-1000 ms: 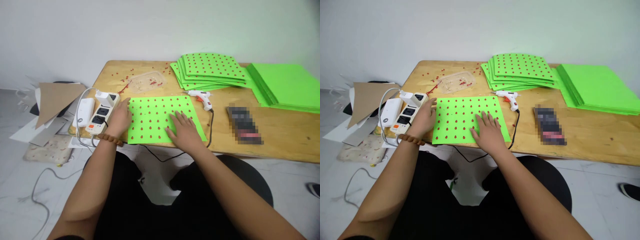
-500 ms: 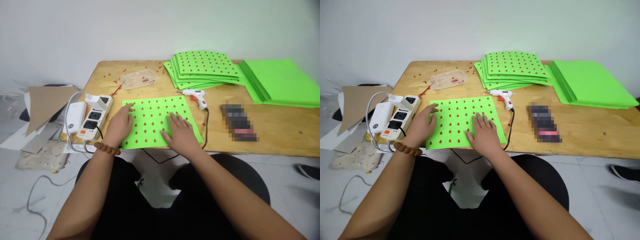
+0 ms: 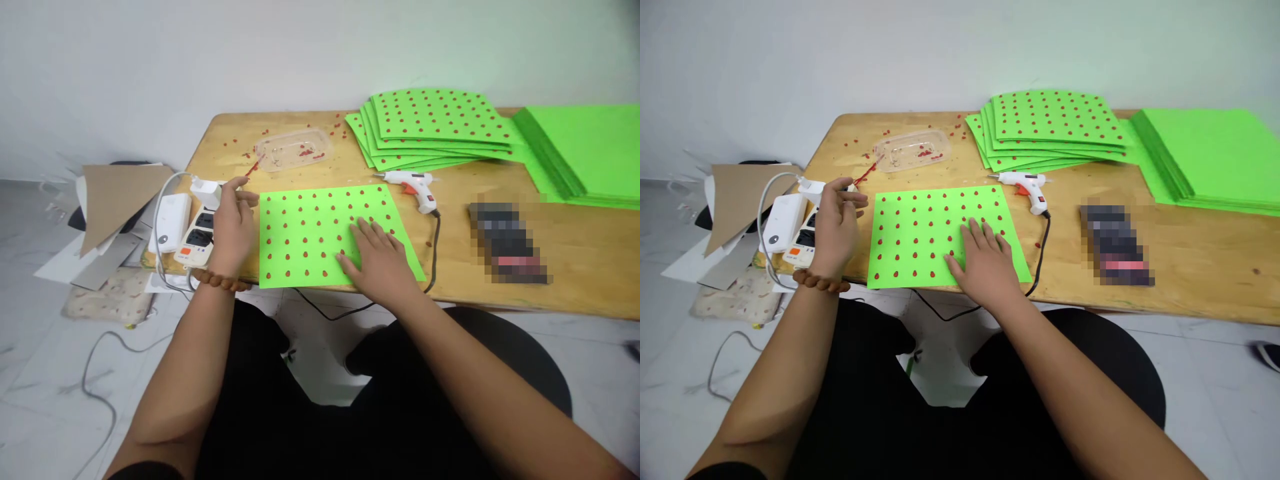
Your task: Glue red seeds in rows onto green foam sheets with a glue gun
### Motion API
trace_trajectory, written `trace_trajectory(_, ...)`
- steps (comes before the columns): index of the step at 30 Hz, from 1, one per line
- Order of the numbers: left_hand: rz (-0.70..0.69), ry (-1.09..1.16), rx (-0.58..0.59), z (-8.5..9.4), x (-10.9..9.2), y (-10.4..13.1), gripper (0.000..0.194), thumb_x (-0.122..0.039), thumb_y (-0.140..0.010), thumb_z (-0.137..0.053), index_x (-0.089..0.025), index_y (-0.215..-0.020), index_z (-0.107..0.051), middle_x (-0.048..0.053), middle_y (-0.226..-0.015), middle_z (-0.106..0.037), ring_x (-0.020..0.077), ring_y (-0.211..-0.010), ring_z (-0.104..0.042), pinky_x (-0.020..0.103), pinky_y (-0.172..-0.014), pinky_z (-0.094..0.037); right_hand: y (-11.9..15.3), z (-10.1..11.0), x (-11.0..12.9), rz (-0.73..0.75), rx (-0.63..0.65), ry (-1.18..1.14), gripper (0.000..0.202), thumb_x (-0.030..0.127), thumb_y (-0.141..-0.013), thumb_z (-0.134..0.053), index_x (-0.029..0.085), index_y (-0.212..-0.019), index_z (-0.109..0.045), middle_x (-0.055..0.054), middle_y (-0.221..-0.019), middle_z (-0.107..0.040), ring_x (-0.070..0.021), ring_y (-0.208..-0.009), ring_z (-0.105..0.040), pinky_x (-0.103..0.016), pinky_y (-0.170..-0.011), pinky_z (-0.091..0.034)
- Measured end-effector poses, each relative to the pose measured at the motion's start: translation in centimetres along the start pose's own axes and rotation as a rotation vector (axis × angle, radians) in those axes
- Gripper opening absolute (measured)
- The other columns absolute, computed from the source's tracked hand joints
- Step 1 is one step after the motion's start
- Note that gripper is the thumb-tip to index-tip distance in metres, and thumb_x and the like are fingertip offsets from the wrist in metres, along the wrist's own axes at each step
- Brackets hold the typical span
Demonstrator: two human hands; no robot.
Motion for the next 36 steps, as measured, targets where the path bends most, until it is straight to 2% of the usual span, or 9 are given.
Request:
trace_trajectory(6,0.004,0.072,0.004,0.2,-0.8,0.2,0.047,-0.010,-0.109,-0.036,-0.030,-0.149,-0.052,0.008,-0.128,-0.075,0.0213,-0.120,-0.075,0.044,-0.107,-0.066,0.2,-0.2,-0.2,0.005,-0.006,0.008,0.080,0.059,-0.112,-0.038,0.010,-0.175,-0.044,-0.014,-0.188,-0.028,-0.0396,-0.174,-0.027,-0.064,-0.138,-0.031)
trace_trajectory(13,0.055,0.008,0.035,-0.1,-0.9,0.4,0.051,-0.011,-0.109,-0.037,-0.032,-0.154,-0.046,0.007,-0.130,-0.074,0.0196,-0.114,-0.077,0.040,-0.099,-0.067,0.2,-0.3,-0.3,0.018,-0.040,-0.003,0.079,0.059,-0.111,-0.037,0.010,-0.172,-0.047,-0.016,-0.187,-0.031,-0.0404,-0.173,-0.029,-0.064,-0.137,-0.032)
trace_trajectory(16,0.065,-0.052,0.087,-0.2,-0.6,0.3,0.038,-0.015,-0.108,-0.050,-0.027,-0.143,-0.055,0.007,-0.119,-0.077,0.0221,-0.105,-0.079,0.040,-0.092,-0.067,0.1,-0.3,-0.3,0.009,-0.025,-0.009,0.080,0.060,-0.111,-0.038,0.011,-0.174,-0.045,-0.015,-0.187,-0.030,-0.0405,-0.173,-0.029,-0.064,-0.137,-0.031)
trace_trajectory(20,0.073,-0.253,0.219,-0.2,-0.2,0.4,0.013,-0.020,-0.102,-0.067,-0.024,-0.114,-0.070,0.007,-0.105,-0.080,0.0251,-0.091,-0.077,0.042,-0.087,-0.065,0.1,-0.3,-0.3,0.010,-0.025,-0.015,0.079,0.059,-0.111,-0.039,0.011,-0.174,-0.045,-0.015,-0.188,-0.029,-0.0411,-0.173,-0.029,-0.064,-0.138,-0.031)
trace_trajectory(23,0.028,-0.406,0.356,-0.4,-0.1,0.7,0.013,-0.022,-0.100,-0.069,-0.023,-0.111,-0.077,0.007,-0.100,-0.081,0.0278,-0.091,-0.076,0.044,-0.090,-0.064,0.0,-0.2,-0.2,0.008,-0.015,-0.011,0.080,0.059,-0.111,-0.039,0.011,-0.174,-0.044,-0.014,-0.188,-0.029,-0.0397,-0.174,-0.027,-0.063,-0.138,-0.031)
trace_trajectory(26,-0.047,-0.525,0.411,-0.9,-0.3,0.9,0.021,-0.028,-0.102,-0.069,-0.022,-0.117,-0.083,0.011,-0.112,-0.080,0.0321,-0.103,-0.076,0.048,-0.096,-0.063,0.0,-0.2,-0.1,0.007,-0.001,-0.007,0.080,0.058,-0.111,-0.039,0.010,-0.175,-0.043,-0.014,-0.188,-0.030,-0.0396,-0.174,-0.027,-0.063,-0.138,-0.029)
trace_trajectory(29,-0.096,-0.613,0.409,-1.5,-0.8,1.0,0.021,-0.031,-0.104,-0.066,-0.024,-0.110,-0.085,0.013,-0.118,-0.079,0.0358,-0.112,-0.075,0.049,-0.095,-0.063,0.0,-0.2,-0.1,0.009,-0.011,-0.013,0.079,0.057,-0.111,-0.040,0.011,-0.175,-0.043,-0.014,-0.187,-0.031,-0.0406,-0.173,-0.029,-0.064,-0.138,-0.029)
trace_trajectory(32,-0.088,-0.648,0.375,-2.0,-1.0,0.8,0.016,-0.027,-0.102,-0.065,-0.026,-0.096,-0.081,0.012,-0.114,-0.078,0.0350,-0.110,-0.074,0.046,-0.092,-0.063,-0.1,-0.2,-0.2,0.008,-0.009,-0.017,0.079,0.057,-0.110,-0.040,0.011,-0.175,-0.043,-0.014,-0.187,-0.031,-0.0403,-0.173,-0.029,-0.064,-0.138,-0.030)
trace_trajectory(36,0.030,-0.589,0.163,-1.3,-0.7,-0.1,0.007,-0.024,-0.100,-0.067,-0.025,-0.093,-0.070,0.011,-0.114,-0.076,0.0324,-0.103,-0.073,0.048,-0.095,-0.063,-0.1,-0.2,-0.2,0.010,-0.002,-0.021,0.080,0.058,-0.111,-0.039,0.011,-0.175,-0.043,-0.015,-0.187,-0.030,-0.0395,-0.174,-0.027,-0.064,-0.138,-0.030)
Point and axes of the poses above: each hand's wrist, its own y-axis away from the middle knuckle, its own z-axis out of the back of the hand, x = y × z, the point moved 4 cm from there along -y, towards the middle knuckle
